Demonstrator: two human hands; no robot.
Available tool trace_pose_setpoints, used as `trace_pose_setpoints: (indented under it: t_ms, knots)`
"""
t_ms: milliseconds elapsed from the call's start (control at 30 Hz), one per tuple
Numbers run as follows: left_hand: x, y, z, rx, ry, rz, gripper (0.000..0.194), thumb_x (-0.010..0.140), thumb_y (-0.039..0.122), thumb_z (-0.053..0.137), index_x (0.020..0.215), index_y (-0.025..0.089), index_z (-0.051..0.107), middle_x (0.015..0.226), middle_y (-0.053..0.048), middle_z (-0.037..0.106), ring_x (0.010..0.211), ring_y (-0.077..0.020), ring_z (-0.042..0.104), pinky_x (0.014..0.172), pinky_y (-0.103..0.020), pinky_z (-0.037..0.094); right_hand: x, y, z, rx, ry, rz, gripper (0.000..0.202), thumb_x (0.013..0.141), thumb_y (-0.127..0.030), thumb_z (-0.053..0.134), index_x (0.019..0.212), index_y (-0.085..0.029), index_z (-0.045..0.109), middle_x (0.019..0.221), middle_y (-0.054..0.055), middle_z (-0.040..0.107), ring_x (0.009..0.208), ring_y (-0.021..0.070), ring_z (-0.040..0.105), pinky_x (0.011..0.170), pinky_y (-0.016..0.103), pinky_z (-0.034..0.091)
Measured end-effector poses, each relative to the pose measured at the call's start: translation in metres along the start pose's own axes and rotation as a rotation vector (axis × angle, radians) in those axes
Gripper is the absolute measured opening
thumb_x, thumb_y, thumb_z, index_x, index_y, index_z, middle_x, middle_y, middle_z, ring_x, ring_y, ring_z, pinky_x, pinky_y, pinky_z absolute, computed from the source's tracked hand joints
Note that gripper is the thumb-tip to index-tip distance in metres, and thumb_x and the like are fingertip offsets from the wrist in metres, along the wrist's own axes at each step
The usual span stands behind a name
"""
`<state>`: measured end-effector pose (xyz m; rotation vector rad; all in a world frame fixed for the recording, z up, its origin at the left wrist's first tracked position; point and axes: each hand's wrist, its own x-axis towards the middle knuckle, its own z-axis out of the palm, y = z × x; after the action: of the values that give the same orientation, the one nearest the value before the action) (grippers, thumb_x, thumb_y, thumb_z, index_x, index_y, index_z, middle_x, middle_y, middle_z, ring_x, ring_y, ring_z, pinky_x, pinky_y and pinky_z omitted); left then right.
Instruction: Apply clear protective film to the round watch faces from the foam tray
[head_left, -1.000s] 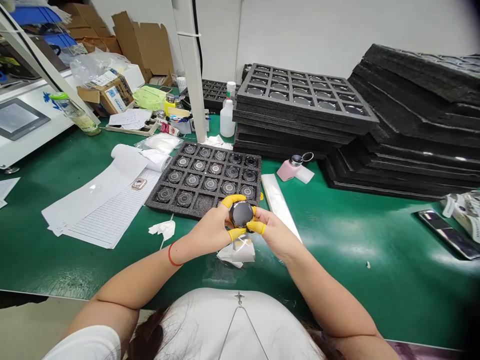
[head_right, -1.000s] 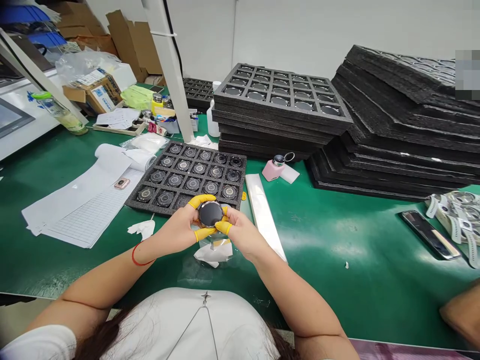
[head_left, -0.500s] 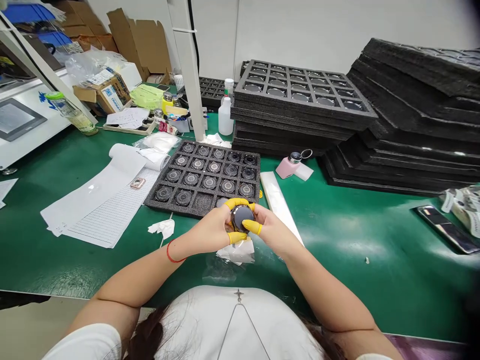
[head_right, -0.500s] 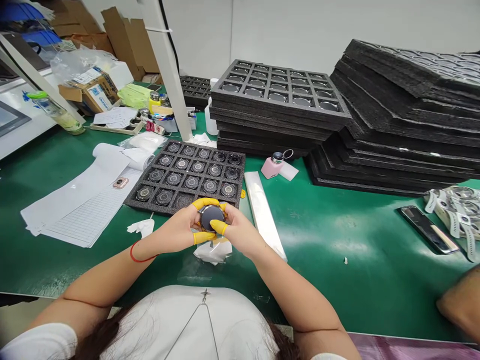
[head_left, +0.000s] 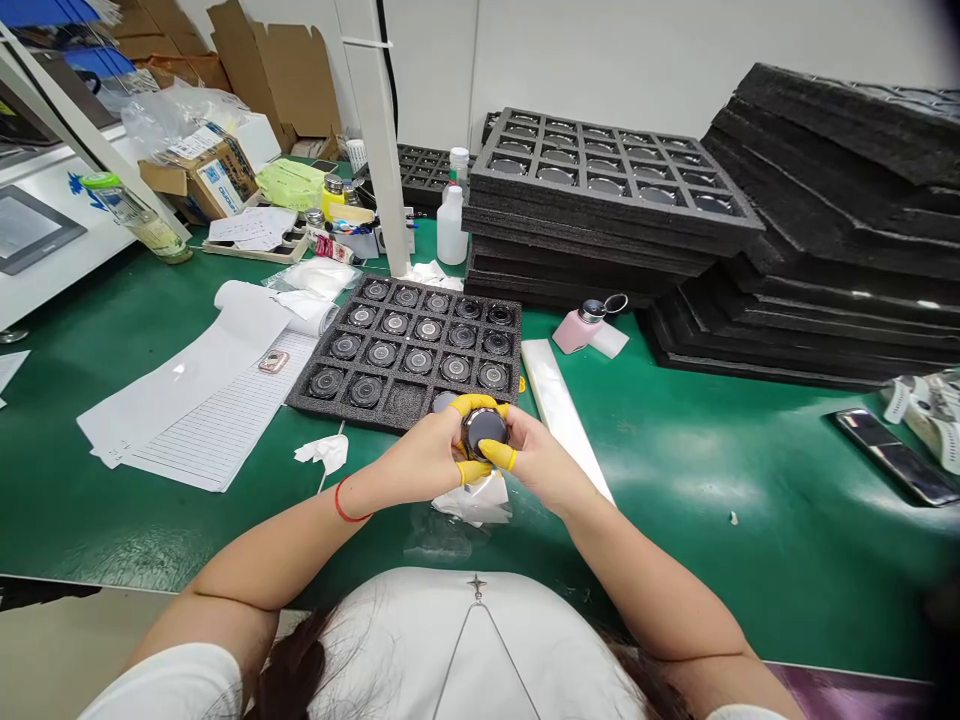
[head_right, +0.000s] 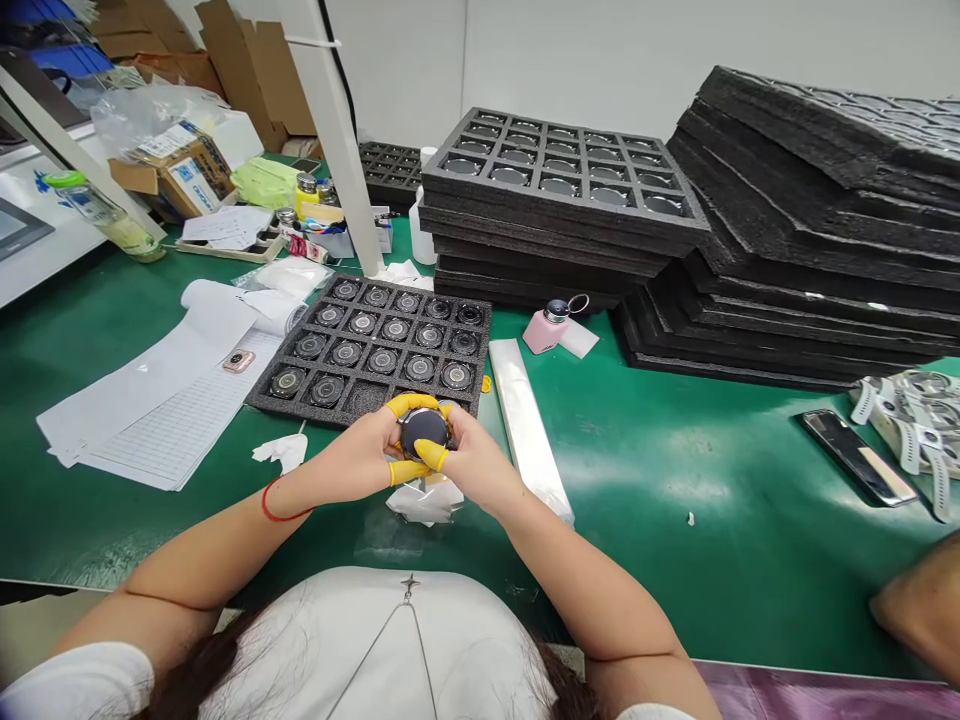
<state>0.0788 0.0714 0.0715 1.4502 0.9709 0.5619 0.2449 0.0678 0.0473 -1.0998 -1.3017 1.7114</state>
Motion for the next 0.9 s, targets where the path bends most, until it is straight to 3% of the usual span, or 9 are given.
trace_pose_setpoints:
  t_ms: [167,333,433,500,600,700,800,900]
  knots:
    - [0.001,-0.004,-0.002,0.047,-0.003,0.027,0.063,0.070,0.020,0.069,0.128,0.021,0.045,0.082,-0.001,0.069,0.071,-0.0183,0.066,0.065,-0.029,0.054,0.002,-0.004,-0.003,-0.055,-0.004,0.018,0.040,0.066,-0.028,0.075,0.101,-0.020,0.056,0.097,0.002,0.061,0.090,0.0171,0.054,0.081,0.029,0.044]
    - [0.003,-0.004,0.000,0.036,-0.025,0.038,0.072,0.071,0.021,0.070,0.136,0.021,0.039,0.089,-0.003,0.070,0.075,-0.0190,0.067,0.070,-0.032,0.054,0.005,-0.009,-0.010,0.001,-0.016,0.043,0.033,0.072,-0.048,0.069,0.085,-0.018,0.062,0.086,0.002,0.064,0.083,0.0168,0.054,0.080,0.031,0.044]
    - [-0.006,0.005,-0.015,0.024,-0.043,0.011,0.086,0.071,0.021,0.071,0.144,0.019,0.025,0.080,-0.001,0.070,0.073,-0.0179,0.067,0.071,-0.031,0.054,0.007,-0.009,-0.020,-0.015,0.088,-0.007,0.032,0.074,-0.050,0.066,0.078,-0.018,0.063,0.082,0.002,0.064,0.083,0.0177,0.055,0.080,0.032,0.043]
    - [-0.025,0.015,-0.036,-0.009,0.006,0.015,0.086,0.072,0.022,0.072,0.144,0.018,0.026,0.076,-0.001,0.070,0.073,-0.0176,0.068,0.071,-0.030,0.054,0.014,-0.009,-0.027,-0.052,0.191,-0.087,0.030,0.077,-0.048,0.064,0.085,-0.019,0.063,0.088,0.003,0.065,0.089,0.0184,0.056,0.084,0.032,0.042]
    - [-0.076,0.032,-0.075,-0.068,0.197,0.127,0.073,0.070,0.022,0.076,0.136,0.020,0.043,0.075,-0.001,0.072,0.076,-0.0198,0.070,0.072,-0.031,0.057,0.036,-0.006,-0.027,-0.278,0.315,-0.183,0.036,0.081,-0.045,0.056,0.107,-0.019,0.055,0.091,0.003,0.062,0.086,0.0170,0.056,0.078,0.030,0.044]
    - [-0.131,0.038,-0.101,-0.156,0.569,0.412,0.060,0.066,0.023,0.080,0.122,0.023,0.058,0.066,0.004,0.071,0.062,-0.0150,0.069,0.072,-0.032,0.060,0.069,0.005,-0.007,-0.512,0.312,-0.187,0.035,0.080,-0.039,0.054,0.108,-0.019,0.051,0.076,0.000,0.056,0.069,0.0154,0.053,0.064,0.028,0.043]
    - [-0.161,0.029,-0.107,-0.226,0.823,0.524,0.054,0.067,0.030,0.080,0.117,0.022,0.060,0.066,0.007,0.070,0.058,-0.0125,0.066,0.075,-0.035,0.060,0.100,0.023,0.024,-0.660,0.267,-0.189,0.021,0.078,-0.031,0.057,0.096,-0.019,0.055,0.071,-0.001,0.055,0.066,0.0155,0.052,0.064,0.028,0.041]
    - [-0.159,0.006,-0.099,-0.149,0.907,0.393,0.043,0.074,0.032,0.074,0.112,0.017,0.061,0.078,0.000,0.073,0.074,-0.0170,0.069,0.082,-0.036,0.057,0.121,0.035,0.046,-0.826,0.235,-0.168,0.014,0.082,-0.025,0.055,0.095,-0.020,0.056,0.077,0.001,0.059,0.071,0.0171,0.055,0.067,0.028,0.041]
